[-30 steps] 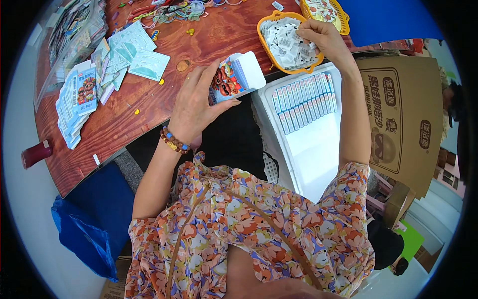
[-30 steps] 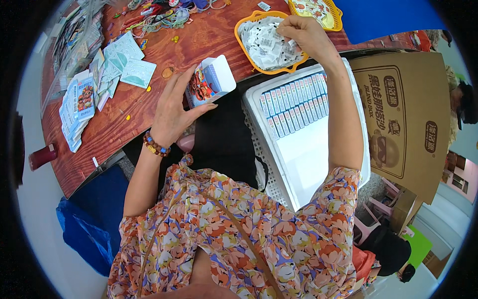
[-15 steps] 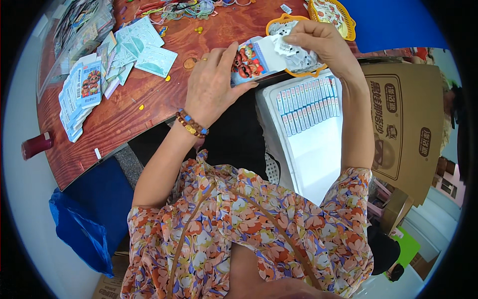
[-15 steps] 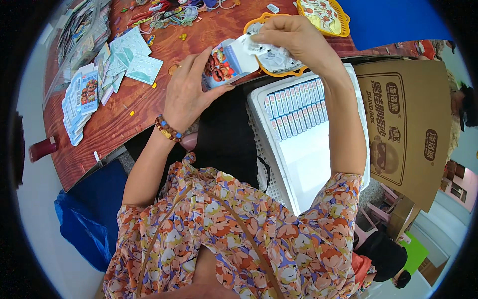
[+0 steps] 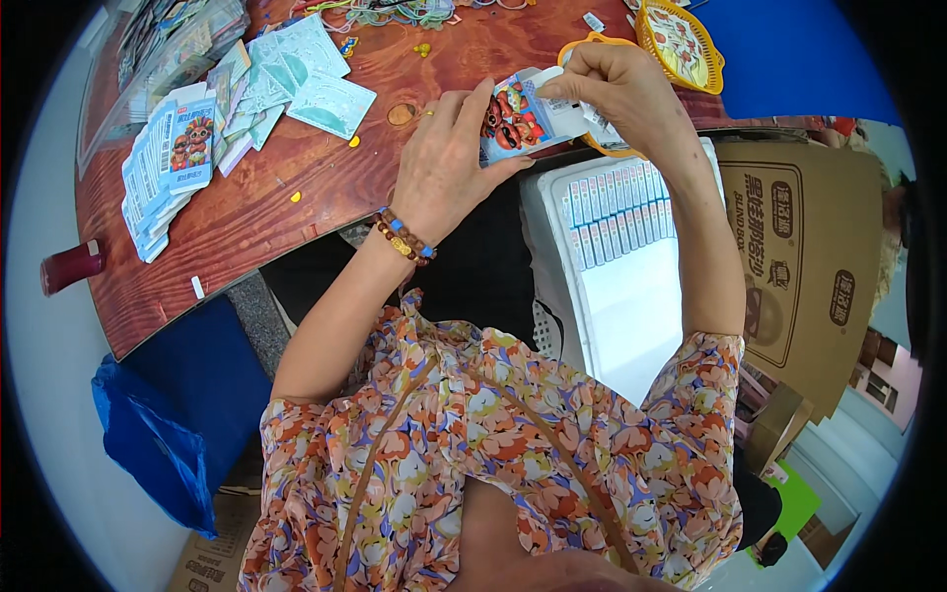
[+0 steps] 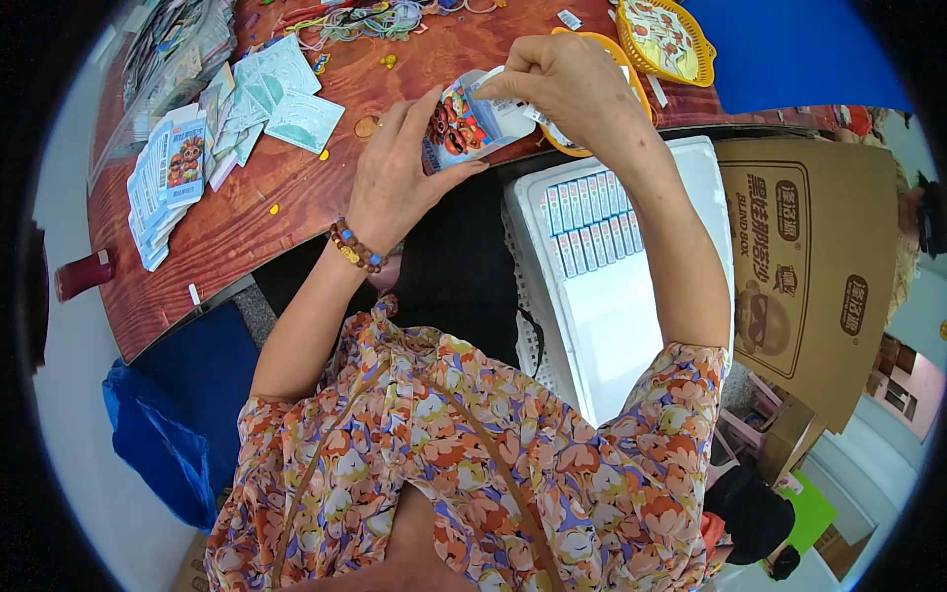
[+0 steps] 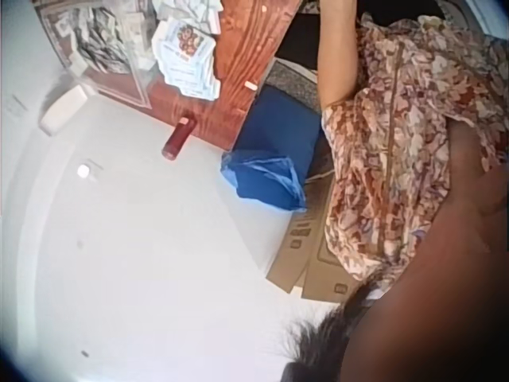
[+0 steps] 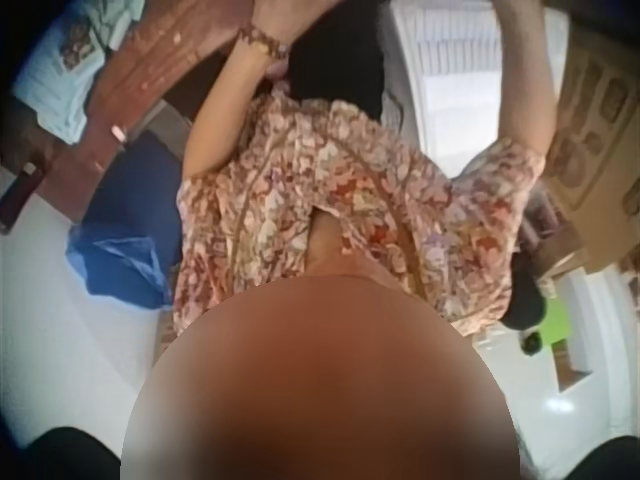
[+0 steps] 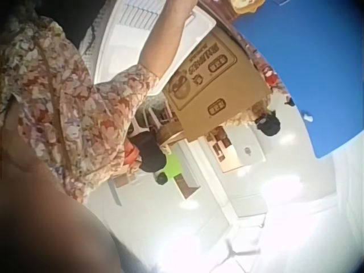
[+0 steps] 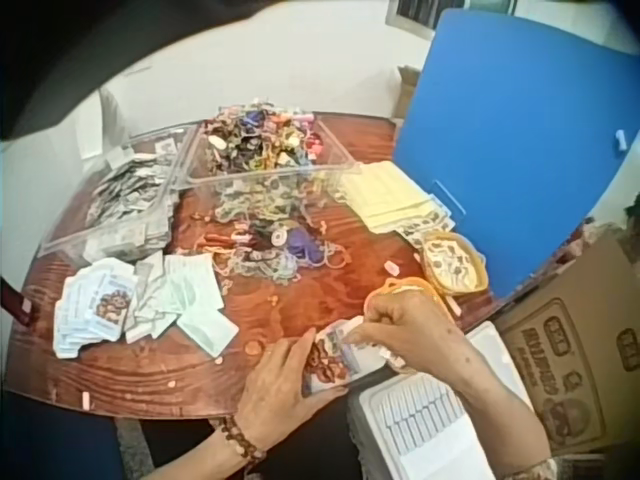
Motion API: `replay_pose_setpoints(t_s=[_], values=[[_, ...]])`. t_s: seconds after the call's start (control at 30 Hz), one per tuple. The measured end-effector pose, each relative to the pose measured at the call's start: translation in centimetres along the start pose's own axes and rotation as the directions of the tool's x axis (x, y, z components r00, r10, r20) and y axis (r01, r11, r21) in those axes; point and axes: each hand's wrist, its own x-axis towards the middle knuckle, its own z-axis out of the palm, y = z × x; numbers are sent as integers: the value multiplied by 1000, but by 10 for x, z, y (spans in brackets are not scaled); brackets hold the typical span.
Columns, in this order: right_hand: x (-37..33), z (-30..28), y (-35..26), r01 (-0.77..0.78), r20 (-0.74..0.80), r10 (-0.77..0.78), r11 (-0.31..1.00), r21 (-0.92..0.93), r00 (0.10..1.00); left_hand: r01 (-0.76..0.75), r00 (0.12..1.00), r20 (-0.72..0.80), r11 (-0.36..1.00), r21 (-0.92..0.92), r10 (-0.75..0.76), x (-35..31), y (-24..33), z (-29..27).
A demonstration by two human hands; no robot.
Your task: Packaging small cards into plastic sleeves at a workstation.
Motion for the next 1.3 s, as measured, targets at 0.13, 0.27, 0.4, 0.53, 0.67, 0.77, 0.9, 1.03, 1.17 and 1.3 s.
replay_pose_setpoints(t_s=[0.13,0.27,0.4,0.53,0.67,0.77,0.9,1.03,1.17,1.3], values=[[3,-1,7,-8,41,9,1000,-18,999,-1,1000,-4,1000,-5,1,1,-1,3],[4,-14,26,-89,0,90,990,113,996,14,1000,-2,1000,-16,-14,3,-2,1],[1,-30,47,-138,-80,135,989,-43,988,14,1000,-8,1000,-8,-14,-1,-8,-6],[-1,-24,59,-275,-10,280,933,-233,960,53,998,-36,997,-56,-55,-5,-15,-12],[7,-56,79,-325,-338,216,894,-308,916,37,998,-43,997,-65,-40,-12,-12,-22],[29,-82,128,-361,-495,115,823,-438,861,66,997,-38,995,-74,-69,-15,-7,-25],[52,-83,171,-528,-438,343,733,-427,831,41,999,-33,998,-46,-42,-18,-5,-25],[54,-94,174,-503,-361,395,816,-284,845,76,997,-18,995,-68,-77,-23,-8,-31],[45,-96,185,-464,-412,409,885,-37,814,149,989,17,985,-83,-149,-26,-11,-36],[37,-101,164,-527,-429,442,844,-98,788,141,990,4,987,-75,-141,-23,-14,-32]])
